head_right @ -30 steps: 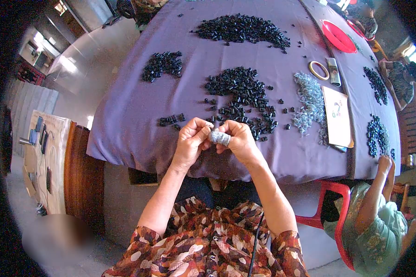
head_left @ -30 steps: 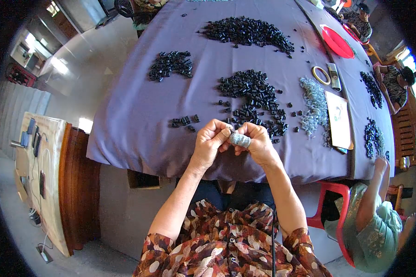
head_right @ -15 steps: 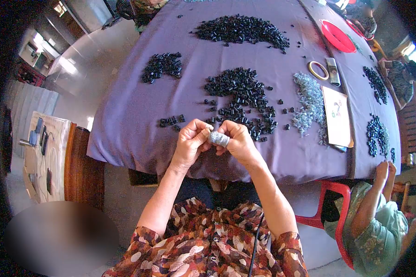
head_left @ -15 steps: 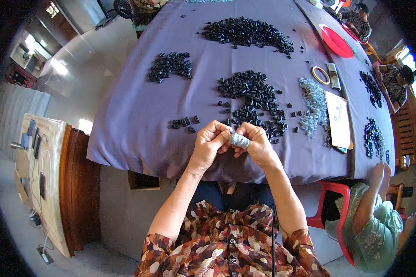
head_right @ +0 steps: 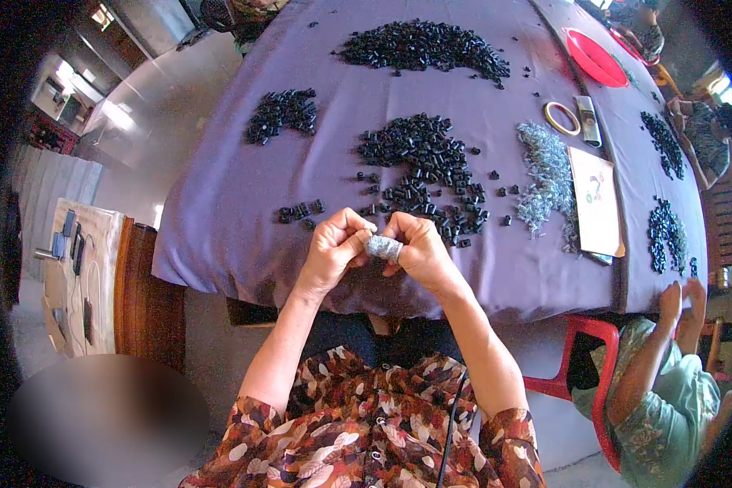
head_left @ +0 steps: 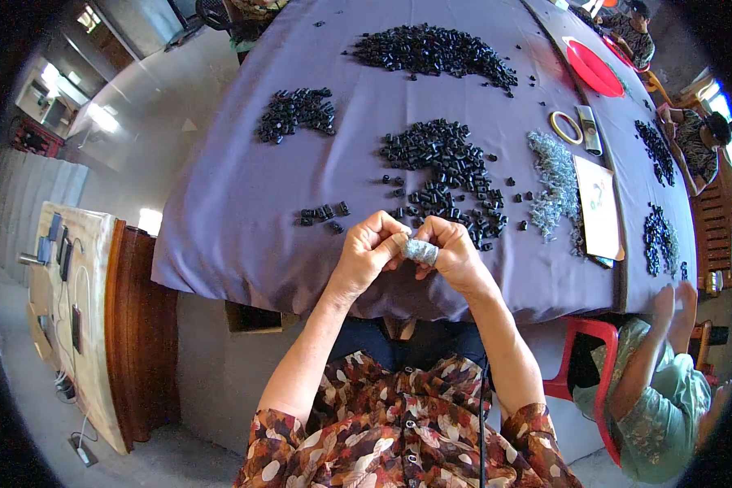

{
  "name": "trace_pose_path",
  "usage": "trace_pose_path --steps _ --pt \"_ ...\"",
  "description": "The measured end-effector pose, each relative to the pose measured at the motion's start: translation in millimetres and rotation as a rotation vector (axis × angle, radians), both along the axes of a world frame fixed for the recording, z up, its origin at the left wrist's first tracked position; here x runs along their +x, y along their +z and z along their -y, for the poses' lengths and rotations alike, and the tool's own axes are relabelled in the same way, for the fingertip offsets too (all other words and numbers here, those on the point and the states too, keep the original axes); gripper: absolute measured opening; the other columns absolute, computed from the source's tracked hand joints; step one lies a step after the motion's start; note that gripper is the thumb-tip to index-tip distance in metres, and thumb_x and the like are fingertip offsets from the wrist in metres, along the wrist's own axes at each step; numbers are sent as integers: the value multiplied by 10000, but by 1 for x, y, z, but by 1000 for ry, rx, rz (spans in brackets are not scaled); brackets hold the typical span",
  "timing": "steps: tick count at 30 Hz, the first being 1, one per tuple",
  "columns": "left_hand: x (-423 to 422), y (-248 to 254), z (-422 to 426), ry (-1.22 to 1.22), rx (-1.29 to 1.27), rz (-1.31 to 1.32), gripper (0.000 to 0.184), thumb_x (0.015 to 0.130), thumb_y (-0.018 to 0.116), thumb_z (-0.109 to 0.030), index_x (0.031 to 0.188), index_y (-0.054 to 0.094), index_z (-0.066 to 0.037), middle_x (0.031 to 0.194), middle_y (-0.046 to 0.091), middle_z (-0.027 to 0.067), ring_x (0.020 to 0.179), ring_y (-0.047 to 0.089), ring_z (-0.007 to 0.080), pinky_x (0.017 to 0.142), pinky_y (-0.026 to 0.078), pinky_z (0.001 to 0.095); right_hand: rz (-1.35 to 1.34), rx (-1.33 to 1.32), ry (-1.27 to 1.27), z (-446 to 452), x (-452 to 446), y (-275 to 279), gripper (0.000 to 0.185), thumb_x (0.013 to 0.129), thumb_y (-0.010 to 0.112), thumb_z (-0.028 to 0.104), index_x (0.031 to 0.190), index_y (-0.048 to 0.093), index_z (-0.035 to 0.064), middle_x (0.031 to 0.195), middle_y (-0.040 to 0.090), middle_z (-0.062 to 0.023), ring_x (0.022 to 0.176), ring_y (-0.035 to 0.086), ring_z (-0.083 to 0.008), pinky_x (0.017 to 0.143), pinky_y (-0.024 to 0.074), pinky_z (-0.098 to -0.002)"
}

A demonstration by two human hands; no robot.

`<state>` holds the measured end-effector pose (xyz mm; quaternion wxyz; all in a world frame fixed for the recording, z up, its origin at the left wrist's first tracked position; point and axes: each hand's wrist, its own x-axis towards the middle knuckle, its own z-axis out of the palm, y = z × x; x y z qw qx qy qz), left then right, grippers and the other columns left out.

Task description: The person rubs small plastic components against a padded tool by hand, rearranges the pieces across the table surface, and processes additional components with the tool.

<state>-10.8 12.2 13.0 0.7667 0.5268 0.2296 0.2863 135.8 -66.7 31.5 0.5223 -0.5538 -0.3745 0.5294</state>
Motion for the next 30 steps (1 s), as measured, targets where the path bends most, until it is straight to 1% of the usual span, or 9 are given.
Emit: trace_pose_path --steps 4,10,15,22,24,27,28,29,30 --pt "1 0 -1 -6 24 -16 62 897 574 -117 864 556 -67 667 538 -20 519 454 38 446 350 181 22 4 -22 1 -2 2 161 818 655 83 727 535 28 671 596 -25 608 582 -78 471 512 -236" --pt "0 -2 1 8 -56 5 83 914 547 -125 872 558 -54 696 560 -14 547 473 31 487 381 174 -23 -24 -13 0 -1 2 131 816 644 51 745 538 20 687 604 -33 621 600 -92 484 526 -244" --pt "0 1 3 14 25 0 78 916 540 -113 868 556 -55 690 557 -13 545 468 31 481 375 175 -13 -2 -6 1 1 -5 142 804 655 39 745 528 20 703 602 -31 623 597 -91 490 534 -248" --pt "1 0 2 -10 18 -1 84 907 554 -95 834 561 -54 680 553 -16 527 451 28 452 355 173 -8 79 -128 3 -11 -5 226 801 701 115 752 495 35 707 582 -17 633 589 -79 496 533 -233" --pt "1 -4 2 -11 16 17 38 902 558 -89 892 545 -54 689 556 -10 523 448 31 448 354 175 -4 93 -164 3 -14 -4 241 801 706 133 758 487 40 718 579 -10 647 591 -77 505 533 -227" --pt "2 -1 4 24 -35 50 128 891 571 -80 994 497 -59 707 561 2 522 448 34 443 358 176 -114 161 -113 2 -15 -4 161 821 678 118 868 552 30 772 605 -12 686 604 -83 537 533 -225" --pt "3 0 5 42 -63 62 174 887 576 -77 1030 478 -62 713 563 6 522 448 35 442 359 176 -76 148 -85 3 -15 -3 163 829 668 116 919 565 29 788 613 -15 699 609 -85 547 531 -226" --pt "3 -2 4 43 -80 40 271 875 589 -70 1088 421 -71 733 570 17 527 459 36 440 368 178 -37 134 -52 4 -15 0 179 836 658 113 970 577 28 805 622 -18 711 613 -88 558 529 -227" --pt "3 -1 5 40 -76 31 256 875 593 -81 1076 435 -78 733 569 6 532 462 32 440 364 172 -1 122 -15 5 -14 1 205 843 648 111 1021 590 27 821 631 -22 724 618 -90 569 527 -228"
